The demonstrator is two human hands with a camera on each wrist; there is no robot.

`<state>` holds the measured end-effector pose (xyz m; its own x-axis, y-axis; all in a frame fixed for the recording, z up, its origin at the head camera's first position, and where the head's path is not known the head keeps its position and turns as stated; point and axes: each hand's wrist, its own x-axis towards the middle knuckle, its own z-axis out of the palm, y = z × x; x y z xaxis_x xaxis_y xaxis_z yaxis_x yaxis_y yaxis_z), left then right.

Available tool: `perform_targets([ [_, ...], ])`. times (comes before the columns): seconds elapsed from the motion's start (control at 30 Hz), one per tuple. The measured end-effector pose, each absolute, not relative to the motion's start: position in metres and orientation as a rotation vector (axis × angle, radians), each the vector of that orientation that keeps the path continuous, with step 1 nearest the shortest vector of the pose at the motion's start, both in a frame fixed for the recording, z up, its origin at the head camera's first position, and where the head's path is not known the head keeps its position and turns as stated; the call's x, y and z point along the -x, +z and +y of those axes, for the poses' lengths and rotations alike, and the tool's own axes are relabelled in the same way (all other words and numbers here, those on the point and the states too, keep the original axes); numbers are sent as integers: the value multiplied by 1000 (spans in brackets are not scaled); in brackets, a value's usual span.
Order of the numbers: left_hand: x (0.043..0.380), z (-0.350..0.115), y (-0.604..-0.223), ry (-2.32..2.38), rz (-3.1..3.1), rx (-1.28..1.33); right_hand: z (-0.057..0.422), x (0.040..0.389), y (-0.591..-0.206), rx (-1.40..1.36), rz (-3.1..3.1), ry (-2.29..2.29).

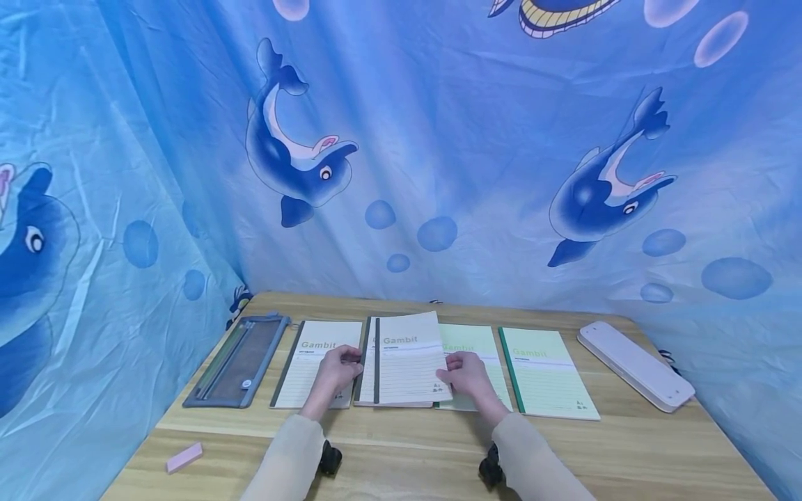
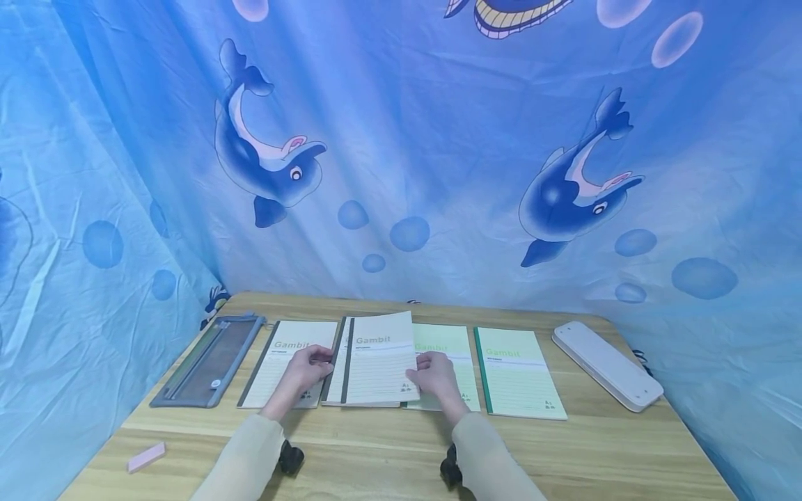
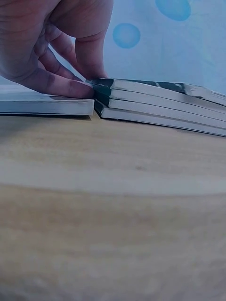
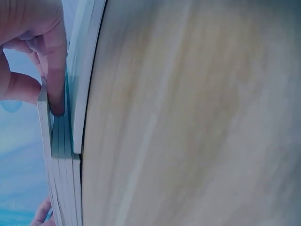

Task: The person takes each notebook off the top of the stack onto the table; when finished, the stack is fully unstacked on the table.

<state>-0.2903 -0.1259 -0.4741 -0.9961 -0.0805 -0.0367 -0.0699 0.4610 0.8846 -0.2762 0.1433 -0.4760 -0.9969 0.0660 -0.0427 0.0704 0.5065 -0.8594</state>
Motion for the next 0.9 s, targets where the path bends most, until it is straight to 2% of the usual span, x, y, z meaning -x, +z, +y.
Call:
perform_targets([
  [0.4, 288, -126, -472, -1612, -2687, -134, 172, 271, -470, -189, 2537, -1769],
  [0.9, 289, -125, -475, -1583, -2719, -155, 242, 248, -461, -210, 2490, -1806],
])
